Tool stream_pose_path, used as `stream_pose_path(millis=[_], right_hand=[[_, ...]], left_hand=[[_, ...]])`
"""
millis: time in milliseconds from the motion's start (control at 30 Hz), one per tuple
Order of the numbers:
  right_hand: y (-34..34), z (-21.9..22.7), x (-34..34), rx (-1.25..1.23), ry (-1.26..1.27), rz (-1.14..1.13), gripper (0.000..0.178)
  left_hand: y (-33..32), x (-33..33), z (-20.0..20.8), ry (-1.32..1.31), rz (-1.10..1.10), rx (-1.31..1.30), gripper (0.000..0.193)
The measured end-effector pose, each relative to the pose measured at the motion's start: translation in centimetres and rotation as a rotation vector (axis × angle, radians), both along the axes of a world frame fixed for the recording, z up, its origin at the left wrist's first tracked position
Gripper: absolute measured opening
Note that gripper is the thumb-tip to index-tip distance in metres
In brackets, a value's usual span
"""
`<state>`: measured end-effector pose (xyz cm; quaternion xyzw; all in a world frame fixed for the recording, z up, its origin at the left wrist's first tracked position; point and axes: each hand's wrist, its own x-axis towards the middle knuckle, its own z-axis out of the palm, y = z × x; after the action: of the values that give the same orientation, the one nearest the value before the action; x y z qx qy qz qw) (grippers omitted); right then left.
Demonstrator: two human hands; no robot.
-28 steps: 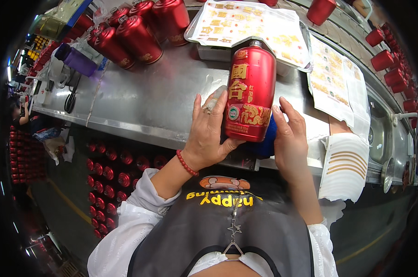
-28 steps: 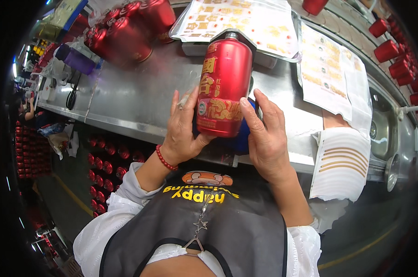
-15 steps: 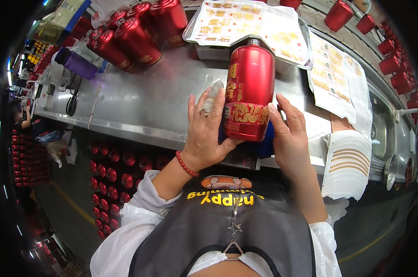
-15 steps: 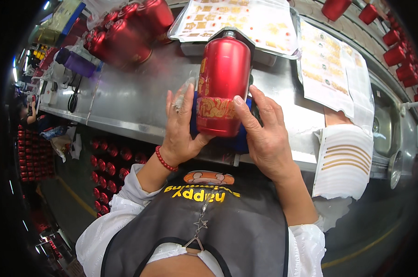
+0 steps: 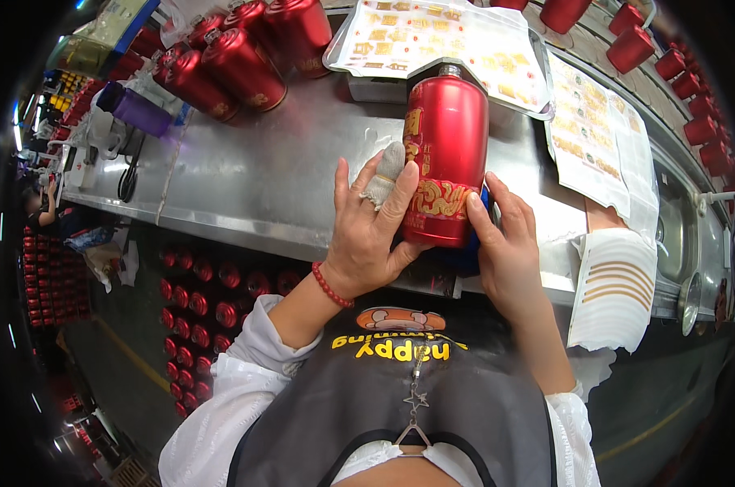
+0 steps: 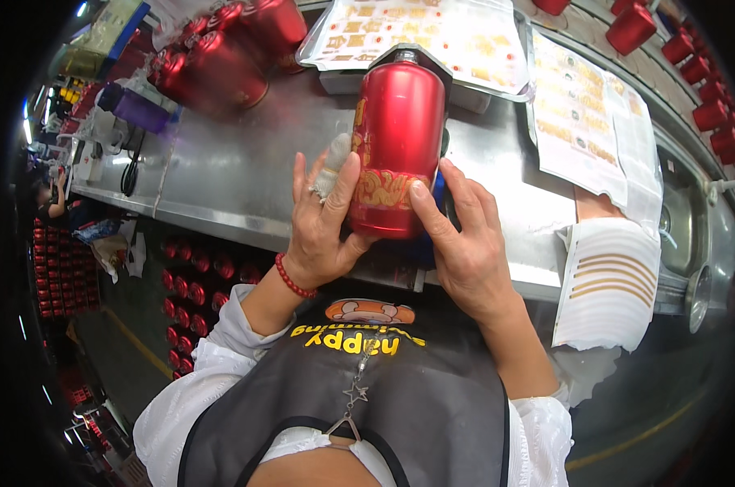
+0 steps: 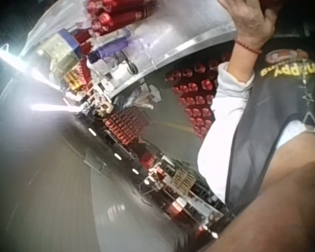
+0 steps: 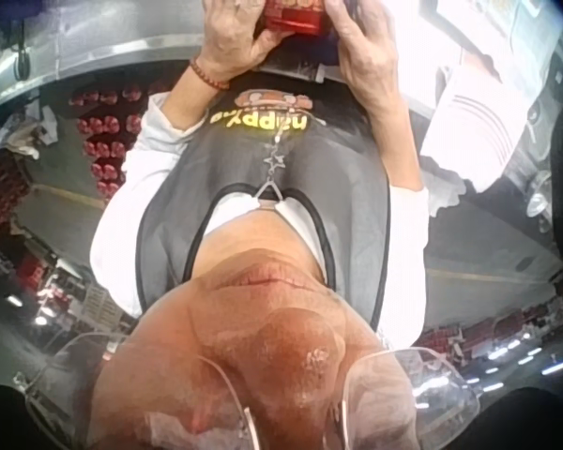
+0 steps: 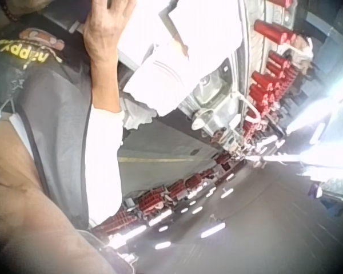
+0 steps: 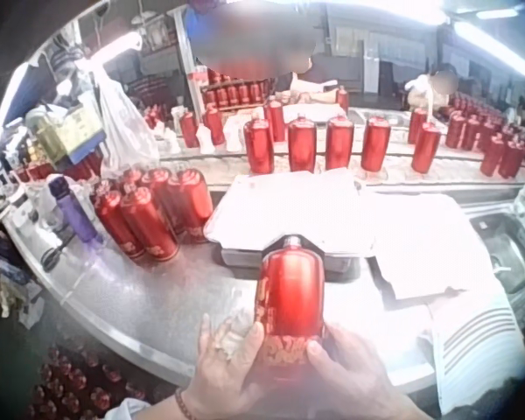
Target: The person wipes a red beverage can with a green sponge, then applies a gold sticker to its side using a wooden stick to smooth it. The person repeats this process on multiple cans, placing finished cans aside.
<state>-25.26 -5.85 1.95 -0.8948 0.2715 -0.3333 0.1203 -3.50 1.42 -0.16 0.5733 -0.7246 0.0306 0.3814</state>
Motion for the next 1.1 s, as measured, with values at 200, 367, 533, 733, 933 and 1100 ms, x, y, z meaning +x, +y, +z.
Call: stream_pose_path(millis=[200, 367, 533, 733, 933, 1100], right_hand=[[-0.6, -0.3, -0.8, 0.160, -0.402, -0.114, 0.045], [-0.3, 4.7, 3.6, 0.389, -0.434, -0.057, 0.026], [-1.7, 0.2, 0.8, 0.586, -0.504, -0.314, 0.018], [-0.5, -0.5, 1.2, 0.799, -0.653, -0.207, 0.020], [-0.6, -0.8, 1.0, 0.843, -0.680, -0.204, 0.020], [-1.2, -0.2, 0.0, 0.967, -0.677, -0.148, 0.020]], left_hand=[[-0.3, -0.8, 1.3, -0.043, -0.022, -0.047, 0.092], [-0.8, -1.2, 1.5, -0.088, -0.031, -0.057, 0.097], [-0.9, -1.2, 0.8, 0.020, -0.052, -0.071, 0.098], [-0.5, -0.7, -0.3, 0.060, -0.056, -0.103, 0.087], [-0.3, -1.2, 3.2, -0.407, -0.087, -0.071, 0.051], [-1.2, -1.0, 3.2, -0.330, -0.193, -0.121, 0.055]])
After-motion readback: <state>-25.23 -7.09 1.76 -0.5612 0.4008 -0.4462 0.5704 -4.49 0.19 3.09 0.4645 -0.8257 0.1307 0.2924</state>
